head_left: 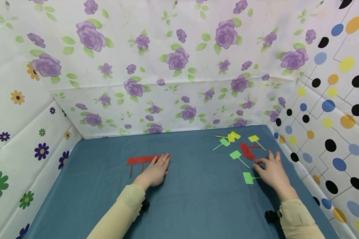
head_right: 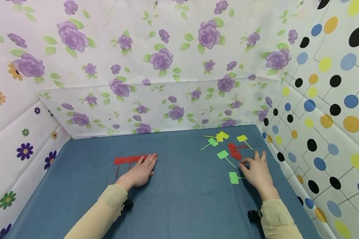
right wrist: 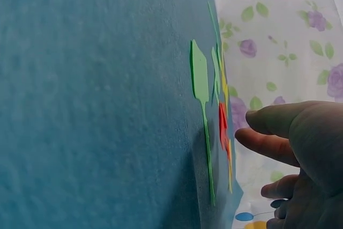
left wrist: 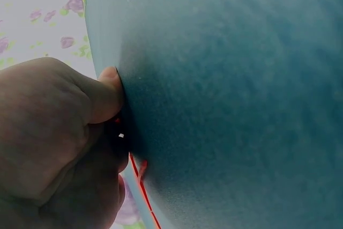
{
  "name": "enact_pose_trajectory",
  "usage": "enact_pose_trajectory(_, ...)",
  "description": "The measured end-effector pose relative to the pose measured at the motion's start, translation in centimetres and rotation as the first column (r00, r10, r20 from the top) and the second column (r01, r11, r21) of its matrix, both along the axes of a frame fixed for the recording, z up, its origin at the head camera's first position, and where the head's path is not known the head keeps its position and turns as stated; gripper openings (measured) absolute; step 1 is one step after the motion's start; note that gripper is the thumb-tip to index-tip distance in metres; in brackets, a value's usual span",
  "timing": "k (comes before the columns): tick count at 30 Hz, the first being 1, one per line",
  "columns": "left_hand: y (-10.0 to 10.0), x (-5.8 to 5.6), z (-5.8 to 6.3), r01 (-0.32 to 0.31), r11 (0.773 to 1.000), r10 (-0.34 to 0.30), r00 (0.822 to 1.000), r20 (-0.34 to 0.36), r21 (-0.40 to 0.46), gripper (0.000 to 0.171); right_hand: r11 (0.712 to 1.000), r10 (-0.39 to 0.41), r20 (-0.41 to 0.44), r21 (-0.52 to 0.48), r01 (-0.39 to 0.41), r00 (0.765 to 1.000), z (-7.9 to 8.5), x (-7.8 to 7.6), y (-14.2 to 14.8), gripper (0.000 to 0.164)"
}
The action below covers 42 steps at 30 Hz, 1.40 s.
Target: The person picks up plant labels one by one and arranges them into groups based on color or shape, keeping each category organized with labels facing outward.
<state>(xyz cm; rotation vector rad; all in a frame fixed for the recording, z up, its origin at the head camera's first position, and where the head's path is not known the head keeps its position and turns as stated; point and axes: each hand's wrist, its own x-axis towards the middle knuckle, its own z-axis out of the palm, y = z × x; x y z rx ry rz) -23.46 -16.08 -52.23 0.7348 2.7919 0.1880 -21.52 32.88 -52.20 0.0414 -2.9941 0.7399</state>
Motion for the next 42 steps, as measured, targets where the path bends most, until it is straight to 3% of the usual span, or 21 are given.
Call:
enact_pose_trajectory(15, 0.0, 0.2, 0.5, -0.007, 1.0, 0.006, 1.0, -0.004, -0.024, 0.06, 0.987, 0.079, 0.045, 0.138, -0.085, 0.996, 1.2, -4.0, 1.2, 0.028)
enact_pose_trajectory(23, -0.1, 0.3, 0.8, -0.025, 0.999, 0.026, 1.0, 0.007, -0.036, 0.059, 0.964, 0.146, 0.078, 0.212, -0.16, 0.986, 1.2, -7.9, 0.0, 0.053)
enact_pose_trajectory(28, -0.1, 0.0, 0.3, -0.038, 0.999, 0.039, 0.999, 0.031, -0.023, 0.058, 0.937, 0.188, 0.091, 0.283, -0.206, 0.978, 1.2, -9.8, -0.8, 0.053)
enact_pose_trajectory(37, -0.1, 0.0, -0.8, -0.024, 0.999, 0.023, 0.999, 0.026, 0.028, 0.06, 0.931, 0.082, 0.09, 0.348, -0.109, 0.993, 0.8, -10.8, -1.3, 0.048)
enact_pose_trajectory(42, 0.0, 0.1, -0.2, -0.019, 0.999, 0.018, 0.999, 0.036, 0.031, 0.059, 0.934, 0.039, 0.061, 0.353, -0.058, 0.997, 0.3, -11.4, -1.6, 0.048)
